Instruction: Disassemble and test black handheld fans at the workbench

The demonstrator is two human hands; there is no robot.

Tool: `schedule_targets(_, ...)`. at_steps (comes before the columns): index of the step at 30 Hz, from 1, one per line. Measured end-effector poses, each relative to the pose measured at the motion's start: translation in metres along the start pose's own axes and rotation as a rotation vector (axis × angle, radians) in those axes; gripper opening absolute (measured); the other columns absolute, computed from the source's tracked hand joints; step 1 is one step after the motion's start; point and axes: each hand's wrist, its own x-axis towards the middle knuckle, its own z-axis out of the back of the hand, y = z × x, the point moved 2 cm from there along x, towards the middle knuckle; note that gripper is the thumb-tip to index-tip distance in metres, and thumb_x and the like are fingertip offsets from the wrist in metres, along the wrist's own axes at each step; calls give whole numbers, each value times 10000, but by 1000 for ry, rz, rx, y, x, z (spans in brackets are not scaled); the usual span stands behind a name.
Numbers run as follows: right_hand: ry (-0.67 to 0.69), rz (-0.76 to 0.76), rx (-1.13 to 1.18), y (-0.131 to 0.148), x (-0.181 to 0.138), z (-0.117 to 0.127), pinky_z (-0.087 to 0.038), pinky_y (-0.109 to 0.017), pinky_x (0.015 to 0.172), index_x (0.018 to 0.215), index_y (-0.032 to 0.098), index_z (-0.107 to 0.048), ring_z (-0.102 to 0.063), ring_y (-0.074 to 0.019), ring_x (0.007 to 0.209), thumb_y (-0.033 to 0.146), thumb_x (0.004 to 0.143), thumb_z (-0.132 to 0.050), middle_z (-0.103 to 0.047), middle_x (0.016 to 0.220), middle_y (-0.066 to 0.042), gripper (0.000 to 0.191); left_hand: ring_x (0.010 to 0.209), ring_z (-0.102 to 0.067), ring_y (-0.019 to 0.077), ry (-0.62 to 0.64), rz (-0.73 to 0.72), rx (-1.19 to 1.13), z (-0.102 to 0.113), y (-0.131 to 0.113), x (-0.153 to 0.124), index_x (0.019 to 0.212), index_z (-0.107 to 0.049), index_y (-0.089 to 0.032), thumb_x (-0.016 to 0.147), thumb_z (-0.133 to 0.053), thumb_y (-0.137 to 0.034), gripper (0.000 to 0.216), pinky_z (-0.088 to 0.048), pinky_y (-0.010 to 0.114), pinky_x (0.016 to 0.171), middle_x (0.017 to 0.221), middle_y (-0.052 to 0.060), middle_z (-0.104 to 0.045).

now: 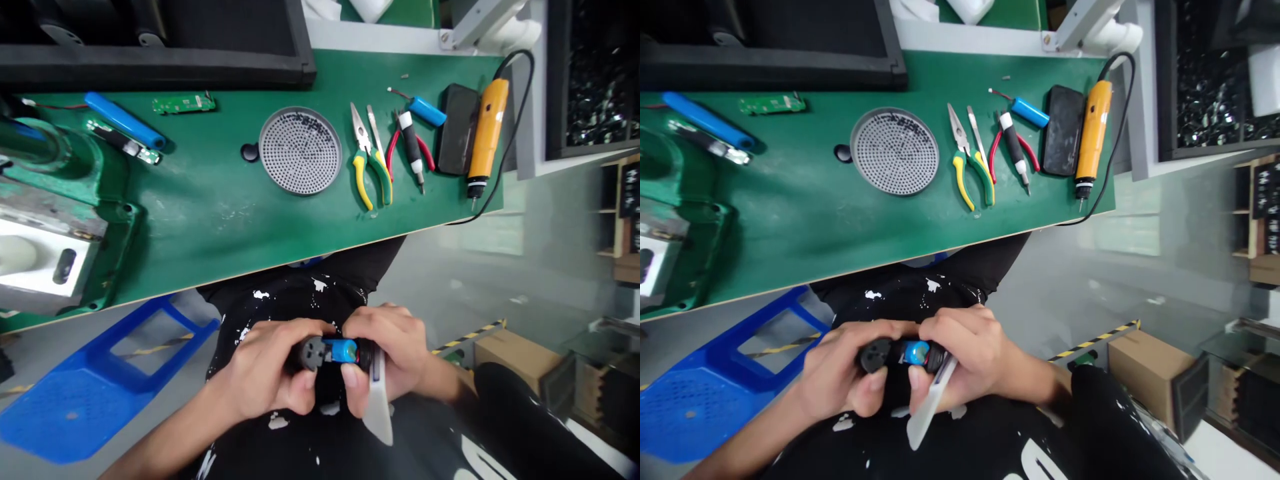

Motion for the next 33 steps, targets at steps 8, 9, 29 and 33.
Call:
schedule_targets(8,-326,-179,218,-22,16,22,-482,-319,493,1113,262,-733,-642,-183,602,332,907,-658,-724,874,-61,230,832,-792,269,-581,502,-914,14,19,22,1148,-680,-229,1053,-463,-495,356,-665,447,776,929,78,-789)
schedule_targets(9,-361,-241,304,-29,19,23,-449,-311,461,1120,258,-741,-614,-171,570,352,933,-648,-718,877,-66,229,771,-766,239,-611,529,-939,20,23,28,1149,-685,-221,1050,-461,-508,378,-655,404,720,890,64,-761)
schedule_targets(29,-284,-327,615,-49,45,-38,-445,-243,480,1095,241,-631,-508,-116,518,439,861,-816,-646,745,13,358,1342,-570,347,-243,159,-45,54,34,71,1429,-638,-251,1055,-511,-467,450,-432,574,1172,1418,160,-617)
schedule_targets(33,-103,-202,519,-44,55,-45,-490,-267,569,1109,233,-673,-552,-137,624,447,939,-731,-650,832,-6,280,1137,-647,267,-472,311,-726,20,24,69,1160,-694,-199,1071,-472,-509,392,-561,414,985,1146,125,-672)
